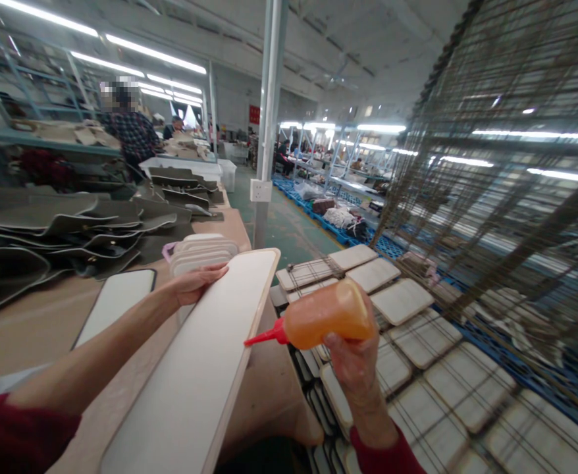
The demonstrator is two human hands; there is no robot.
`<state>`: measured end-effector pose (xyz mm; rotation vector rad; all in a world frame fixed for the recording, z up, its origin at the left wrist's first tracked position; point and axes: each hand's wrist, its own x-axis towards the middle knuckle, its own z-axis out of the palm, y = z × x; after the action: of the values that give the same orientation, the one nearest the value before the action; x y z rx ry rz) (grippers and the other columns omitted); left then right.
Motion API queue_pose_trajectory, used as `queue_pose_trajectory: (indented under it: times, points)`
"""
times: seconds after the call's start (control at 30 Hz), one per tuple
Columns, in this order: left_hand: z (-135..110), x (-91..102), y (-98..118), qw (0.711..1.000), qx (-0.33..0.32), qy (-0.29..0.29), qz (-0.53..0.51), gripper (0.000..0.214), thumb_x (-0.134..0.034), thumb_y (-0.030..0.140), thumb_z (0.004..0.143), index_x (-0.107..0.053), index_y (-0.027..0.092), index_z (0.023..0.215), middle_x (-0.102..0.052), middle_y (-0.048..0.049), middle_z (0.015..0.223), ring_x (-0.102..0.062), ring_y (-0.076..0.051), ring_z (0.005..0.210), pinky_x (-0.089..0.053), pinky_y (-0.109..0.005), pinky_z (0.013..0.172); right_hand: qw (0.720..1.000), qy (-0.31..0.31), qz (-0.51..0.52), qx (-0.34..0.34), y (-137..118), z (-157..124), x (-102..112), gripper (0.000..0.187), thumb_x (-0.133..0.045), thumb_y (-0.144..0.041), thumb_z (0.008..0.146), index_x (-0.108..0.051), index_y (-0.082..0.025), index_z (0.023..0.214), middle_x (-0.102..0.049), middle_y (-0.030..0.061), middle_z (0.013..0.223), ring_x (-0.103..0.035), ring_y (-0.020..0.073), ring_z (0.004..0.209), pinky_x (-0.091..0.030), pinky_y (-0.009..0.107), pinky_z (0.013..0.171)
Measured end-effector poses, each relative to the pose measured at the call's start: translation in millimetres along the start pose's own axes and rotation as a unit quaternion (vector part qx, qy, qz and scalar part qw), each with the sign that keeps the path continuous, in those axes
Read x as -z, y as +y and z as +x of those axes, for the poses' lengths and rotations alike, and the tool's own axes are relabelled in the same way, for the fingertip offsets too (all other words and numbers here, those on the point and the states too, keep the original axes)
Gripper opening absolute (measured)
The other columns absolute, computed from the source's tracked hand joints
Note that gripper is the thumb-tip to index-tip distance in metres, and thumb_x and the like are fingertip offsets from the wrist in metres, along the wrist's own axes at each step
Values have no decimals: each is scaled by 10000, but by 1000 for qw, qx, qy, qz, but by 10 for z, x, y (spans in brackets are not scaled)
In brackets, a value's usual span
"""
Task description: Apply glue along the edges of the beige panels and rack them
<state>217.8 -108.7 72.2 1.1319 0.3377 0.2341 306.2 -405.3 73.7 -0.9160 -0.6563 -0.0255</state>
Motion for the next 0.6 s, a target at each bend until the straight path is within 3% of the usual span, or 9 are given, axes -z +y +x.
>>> queue_pose_trajectory:
  times: [0.6]
  points:
    - [221,-207,237,999,21,-4,34,154,-585,90,842,-655,87,979,-724,-65,681,-657,-150,533,-558,-243,532,1000,-18,-3,-19,-91,-51,172,748,-813,-319,548,-518,-312,1236,-652,52,1105,-629,275,932,-498,477,847]
